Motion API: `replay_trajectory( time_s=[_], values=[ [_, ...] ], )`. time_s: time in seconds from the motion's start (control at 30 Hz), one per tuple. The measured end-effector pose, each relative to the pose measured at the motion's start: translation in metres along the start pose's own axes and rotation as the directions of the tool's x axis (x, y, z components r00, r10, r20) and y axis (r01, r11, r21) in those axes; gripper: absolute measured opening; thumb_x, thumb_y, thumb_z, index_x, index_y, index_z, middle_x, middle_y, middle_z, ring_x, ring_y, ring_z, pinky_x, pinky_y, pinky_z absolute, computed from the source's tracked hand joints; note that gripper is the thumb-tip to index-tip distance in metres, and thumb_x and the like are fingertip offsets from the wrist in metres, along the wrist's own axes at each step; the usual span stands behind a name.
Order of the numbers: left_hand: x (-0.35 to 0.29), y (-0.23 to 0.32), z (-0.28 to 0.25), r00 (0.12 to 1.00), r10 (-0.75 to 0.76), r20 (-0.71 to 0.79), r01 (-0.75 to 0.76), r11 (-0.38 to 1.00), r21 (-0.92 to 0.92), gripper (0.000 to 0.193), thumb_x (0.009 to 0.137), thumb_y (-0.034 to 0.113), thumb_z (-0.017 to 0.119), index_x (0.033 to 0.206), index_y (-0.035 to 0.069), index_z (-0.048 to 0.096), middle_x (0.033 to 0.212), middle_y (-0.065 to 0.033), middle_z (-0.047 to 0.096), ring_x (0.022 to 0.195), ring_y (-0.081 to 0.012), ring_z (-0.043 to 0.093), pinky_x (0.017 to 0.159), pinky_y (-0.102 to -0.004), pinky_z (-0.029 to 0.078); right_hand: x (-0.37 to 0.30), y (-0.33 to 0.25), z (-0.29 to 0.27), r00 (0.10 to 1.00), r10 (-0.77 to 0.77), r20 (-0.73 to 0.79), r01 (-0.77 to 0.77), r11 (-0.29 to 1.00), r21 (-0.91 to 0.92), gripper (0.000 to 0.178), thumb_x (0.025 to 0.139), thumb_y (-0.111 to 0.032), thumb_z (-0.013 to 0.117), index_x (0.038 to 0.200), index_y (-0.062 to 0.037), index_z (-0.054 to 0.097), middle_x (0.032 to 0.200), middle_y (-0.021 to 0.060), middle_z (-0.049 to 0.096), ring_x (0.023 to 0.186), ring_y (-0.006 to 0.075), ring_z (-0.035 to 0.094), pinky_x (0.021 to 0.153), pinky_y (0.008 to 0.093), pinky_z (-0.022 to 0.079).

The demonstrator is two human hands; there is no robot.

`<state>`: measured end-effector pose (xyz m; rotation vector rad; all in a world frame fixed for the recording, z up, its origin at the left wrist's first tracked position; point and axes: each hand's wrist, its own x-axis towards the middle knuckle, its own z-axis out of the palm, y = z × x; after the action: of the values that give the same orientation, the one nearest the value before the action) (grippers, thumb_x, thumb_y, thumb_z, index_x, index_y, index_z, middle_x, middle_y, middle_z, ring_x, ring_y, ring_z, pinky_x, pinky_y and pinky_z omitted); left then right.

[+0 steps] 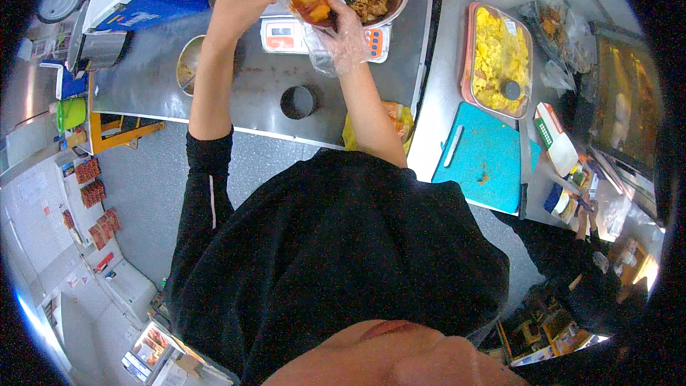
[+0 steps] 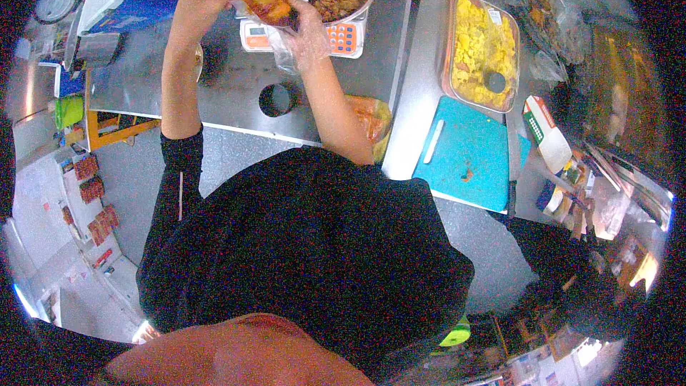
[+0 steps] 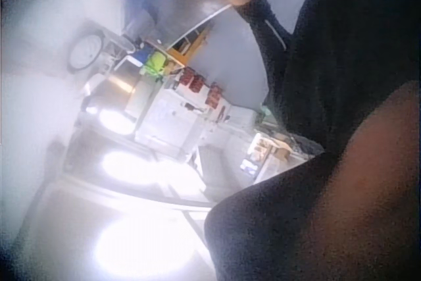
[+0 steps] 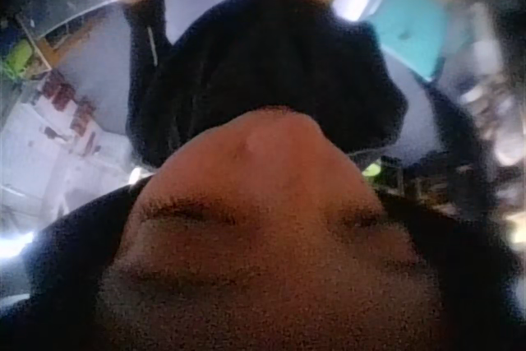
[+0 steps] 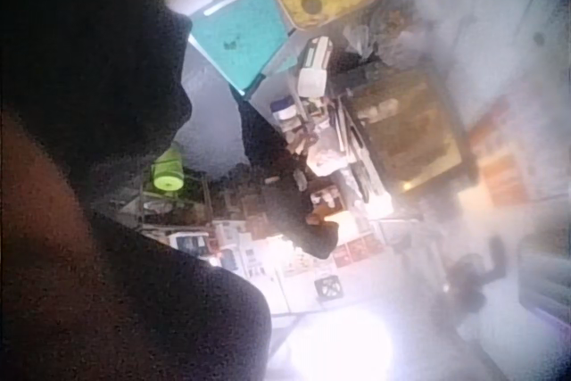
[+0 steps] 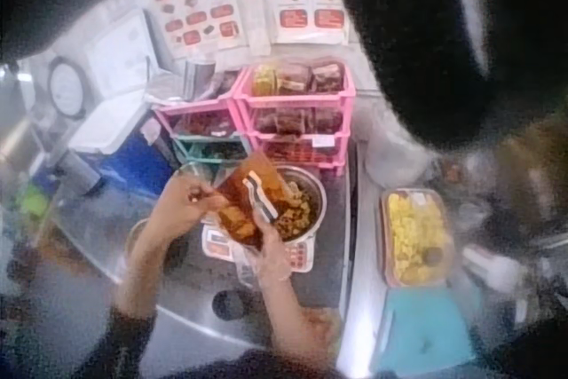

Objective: The person assembles food orders by placing buns, fried chicken, and scrambled eggs into paper boxes. They also mix fried chicken with sauce in a metal bowl and pack it into a plastic bag. The person uses gloves and handles multiple items on a stainless steel counter.

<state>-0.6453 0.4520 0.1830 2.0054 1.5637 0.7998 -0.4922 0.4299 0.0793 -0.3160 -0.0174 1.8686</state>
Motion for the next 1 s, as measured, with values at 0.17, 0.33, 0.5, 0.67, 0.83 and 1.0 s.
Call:
replay_trajectory(
  time_s=[0.17, 0.33, 0.5, 0.67, 0.83, 1.0],
  values=[
    [0.003, 0.018, 0.002, 0.999, 0.026, 0.039, -0.028, 0.999, 0.026, 0.022, 0.081, 0.025, 0.068, 0.082, 0.004, 0.067, 0.073, -0.0009, 0.062, 0.064, -0.0075, 0.054, 0.057, -0.0227, 0.042, -0.001, -0.004, -0.003, 0.996, -0.048, -0.077, 0.049, 0.999, 0.001, 0.042, 0.088, -0.025, 0.059, 0.121, -0.0007, 0.047, 0.118, 0.0159, 0.055, 0.108, 0.03, 0.056, 0.092, 0.0442, 0.049],
    [-0.001, 0.048, 0.007, 1.0, -0.006, 0.004, 0.006, 0.991, -0.133, 0.01, 0.079, 0.011, 0.068, 0.079, 0.001, 0.067, 0.069, -0.0061, 0.065, 0.062, -0.011, 0.057, 0.057, -0.0259, 0.044, 0.007, -0.019, -0.012, 1.0, 0.002, 0.012, -0.002, 0.998, -0.07, 0.041, 0.083, -0.018, 0.065, 0.119, -0.003, 0.052, 0.117, 0.013, 0.058, 0.107, 0.0285, 0.057, 0.096, 0.0433, 0.046],
    [0.001, 0.058, 0.007, 0.999, 0.039, -0.027, -0.044, 0.972, -0.232, 0.013, 0.079, 0.008, 0.067, 0.073, -0.002, 0.063, 0.061, -0.0036, 0.06, 0.059, -0.0083, 0.054, 0.054, -0.026, 0.043, 0.005, -0.035, -0.01, 0.997, 0.001, -0.082, -0.024, 0.961, -0.274, 0.043, 0.085, -0.02, 0.063, 0.123, -0.0041, 0.05, 0.117, 0.0121, 0.057, 0.109, 0.0268, 0.056, 0.094, 0.043, 0.048],
    [0.0, 0.057, 0.009, 1.0, -0.01, -0.003, 0.009, 0.962, -0.271, 0.014, 0.079, 0.008, 0.067, 0.072, -0.003, 0.062, 0.061, -0.0044, 0.061, 0.058, -0.0081, 0.054, 0.054, -0.0261, 0.043, 0.0, -0.042, 0.0, 0.988, -0.042, -0.148, -0.015, 0.931, -0.365, 0.047, 0.084, -0.021, 0.064, 0.125, -0.0046, 0.048, 0.119, 0.0133, 0.055, 0.109, 0.0288, 0.055, 0.094, 0.0454, 0.047],
    [-0.004, 0.056, 0.011, 0.999, -0.038, 0.012, 0.04, 0.958, -0.283, 0.015, 0.078, 0.009, 0.068, 0.072, -0.003, 0.062, 0.061, -0.0059, 0.061, 0.058, -0.0092, 0.055, 0.054, -0.027, 0.043, 0.001, -0.042, -0.001, 0.989, -0.023, -0.145, -0.011, 0.974, -0.228, 0.04, 0.086, -0.02, 0.061, 0.121, -0.0044, 0.05, 0.117, 0.0137, 0.056, 0.109, 0.0322, 0.055, 0.096, 0.0512, 0.043],
    [-0.004, 0.057, 0.009, 0.999, 0.03, -0.026, -0.034, 0.983, -0.182, 0.014, 0.077, 0.009, 0.069, 0.073, -0.003, 0.062, 0.062, -0.0067, 0.062, 0.058, -0.0113, 0.057, 0.054, -0.0279, 0.044, 0.009, -0.037, -0.013, 0.989, -0.025, -0.143, 0.014, 0.997, -0.08, 0.036, 0.09, -0.021, 0.055, 0.122, -0.0043, 0.05, 0.118, 0.0137, 0.057, 0.114, 0.0327, 0.051, 0.101, 0.0523, 0.037]
  ],
)
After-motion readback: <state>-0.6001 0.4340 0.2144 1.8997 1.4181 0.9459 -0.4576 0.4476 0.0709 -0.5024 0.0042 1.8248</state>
